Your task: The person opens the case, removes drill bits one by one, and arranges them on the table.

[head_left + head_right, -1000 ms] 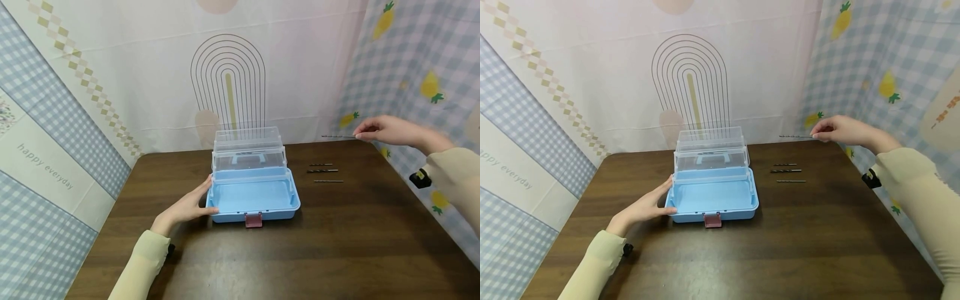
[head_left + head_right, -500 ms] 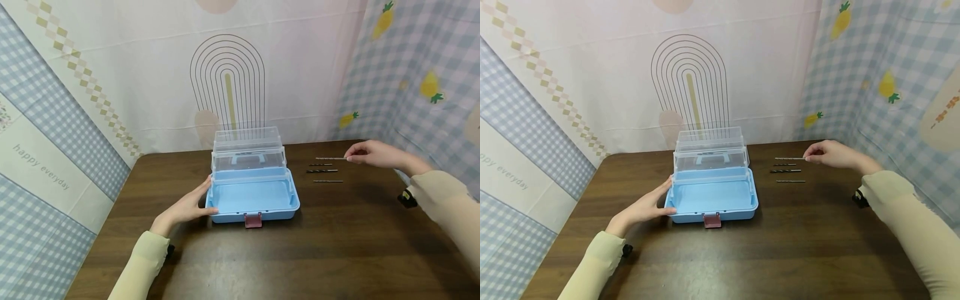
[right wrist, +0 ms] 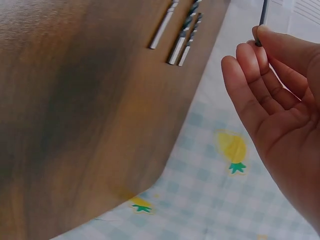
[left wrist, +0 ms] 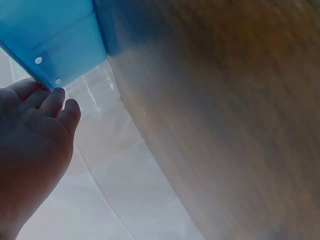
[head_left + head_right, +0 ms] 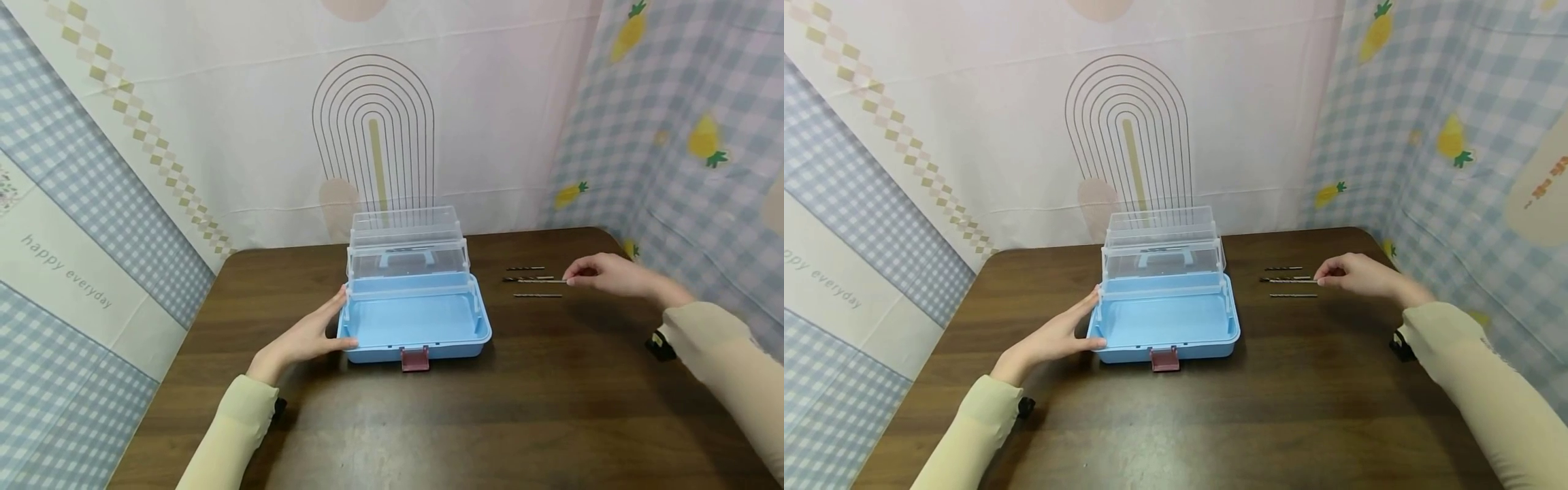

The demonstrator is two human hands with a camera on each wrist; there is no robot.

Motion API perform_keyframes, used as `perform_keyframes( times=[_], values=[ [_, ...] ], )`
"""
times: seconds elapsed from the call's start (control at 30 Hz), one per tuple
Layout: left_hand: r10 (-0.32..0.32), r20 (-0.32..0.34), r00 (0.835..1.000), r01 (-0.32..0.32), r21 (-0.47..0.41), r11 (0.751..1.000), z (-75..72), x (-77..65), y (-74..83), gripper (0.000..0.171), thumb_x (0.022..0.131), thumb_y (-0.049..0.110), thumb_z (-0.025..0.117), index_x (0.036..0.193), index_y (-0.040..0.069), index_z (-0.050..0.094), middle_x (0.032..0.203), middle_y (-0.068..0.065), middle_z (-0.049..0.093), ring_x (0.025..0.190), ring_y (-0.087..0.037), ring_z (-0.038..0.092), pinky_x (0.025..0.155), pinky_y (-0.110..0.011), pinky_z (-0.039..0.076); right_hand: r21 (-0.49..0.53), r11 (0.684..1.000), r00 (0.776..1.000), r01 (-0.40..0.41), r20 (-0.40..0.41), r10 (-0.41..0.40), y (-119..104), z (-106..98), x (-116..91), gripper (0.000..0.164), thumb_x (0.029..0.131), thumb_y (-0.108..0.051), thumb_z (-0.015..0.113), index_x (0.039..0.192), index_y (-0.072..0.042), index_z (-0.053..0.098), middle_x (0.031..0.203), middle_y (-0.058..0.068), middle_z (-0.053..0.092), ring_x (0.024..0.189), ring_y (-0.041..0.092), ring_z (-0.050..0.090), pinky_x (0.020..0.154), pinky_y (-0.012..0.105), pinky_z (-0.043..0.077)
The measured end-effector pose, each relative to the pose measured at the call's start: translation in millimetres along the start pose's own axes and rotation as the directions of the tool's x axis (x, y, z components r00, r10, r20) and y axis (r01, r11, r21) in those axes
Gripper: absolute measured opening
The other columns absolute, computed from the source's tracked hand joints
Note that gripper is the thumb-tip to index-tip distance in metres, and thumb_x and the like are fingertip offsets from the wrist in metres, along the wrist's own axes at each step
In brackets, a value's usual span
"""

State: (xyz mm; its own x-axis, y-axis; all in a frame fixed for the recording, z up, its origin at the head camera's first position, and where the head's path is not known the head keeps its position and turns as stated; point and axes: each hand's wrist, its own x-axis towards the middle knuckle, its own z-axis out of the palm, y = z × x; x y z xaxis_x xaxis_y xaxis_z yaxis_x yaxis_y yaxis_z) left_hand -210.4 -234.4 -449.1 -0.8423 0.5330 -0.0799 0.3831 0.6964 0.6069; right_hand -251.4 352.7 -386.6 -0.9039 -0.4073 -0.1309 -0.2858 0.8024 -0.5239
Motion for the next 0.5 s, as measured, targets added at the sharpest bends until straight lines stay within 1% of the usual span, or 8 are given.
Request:
perform_keyframes(
  times=[0.13, 0.27, 0.37, 0.5],
  values=[
    [-0.003, 0.000, 1.000, 0.003, 0.003, 1.000, 0.6, 0.7, -1.0, 0.107, 0.086, 0.066, 0.068, 0.163, 0.025, 0.006, 0.168, 0.013, -0.004, 0.152, -0.018, 0.012, 0.118, -0.051, 0.024, -0.006, 1.000, 1.000, 0.008, 0.005, -0.008, 7.8, 10.5, -1.1, 0.016, 0.102, -0.022, 0.063, 0.108, -0.010, 0.072, 0.101, 0.002, 0.071, 0.078, 0.017, 0.055, 0.067, 0.031, 0.043],
    [-0.002, -0.004, 1.000, 0.002, -0.003, 1.000, 1.1, 1.0, -1.4, 0.107, 0.086, 0.066, 0.068, 0.163, 0.026, 0.006, 0.168, 0.015, -0.004, 0.152, -0.018, 0.013, 0.118, -0.051, 0.024, 0.005, 1.000, 0.999, 0.003, 0.037, -0.003, 15.1, 19.5, -2.0, 0.020, 0.102, -0.023, 0.062, 0.111, -0.007, 0.072, 0.105, 0.006, 0.071, 0.079, 0.018, 0.055, 0.066, 0.032, 0.043],
    [0.000, -0.005, 1.000, 0.000, -0.008, 1.000, 1.5, 1.1, -0.8, 0.107, 0.086, 0.066, 0.069, 0.163, 0.026, 0.006, 0.168, 0.014, -0.004, 0.152, -0.018, 0.013, 0.118, -0.052, 0.024, 0.014, 1.000, 0.999, -0.001, 0.052, 0.000, 19.5, 24.9, -3.2, 0.020, 0.103, -0.022, 0.062, 0.111, -0.007, 0.071, 0.107, 0.007, 0.070, 0.081, 0.018, 0.057, 0.068, 0.033, 0.044],
    [-0.005, -0.005, 1.000, 0.005, -0.013, 1.000, 1.1, 0.5, 0.1, 0.107, 0.086, 0.066, 0.068, 0.163, 0.027, 0.006, 0.167, 0.016, -0.004, 0.152, -0.017, 0.013, 0.118, -0.051, 0.024, 0.015, 1.000, 0.997, 0.007, 0.075, -0.009, 24.1, 32.8, -4.1, 0.017, 0.102, -0.020, 0.062, 0.109, -0.008, 0.072, 0.106, 0.005, 0.071, 0.086, 0.017, 0.059, 0.070, 0.033, 0.046]
  ],
)
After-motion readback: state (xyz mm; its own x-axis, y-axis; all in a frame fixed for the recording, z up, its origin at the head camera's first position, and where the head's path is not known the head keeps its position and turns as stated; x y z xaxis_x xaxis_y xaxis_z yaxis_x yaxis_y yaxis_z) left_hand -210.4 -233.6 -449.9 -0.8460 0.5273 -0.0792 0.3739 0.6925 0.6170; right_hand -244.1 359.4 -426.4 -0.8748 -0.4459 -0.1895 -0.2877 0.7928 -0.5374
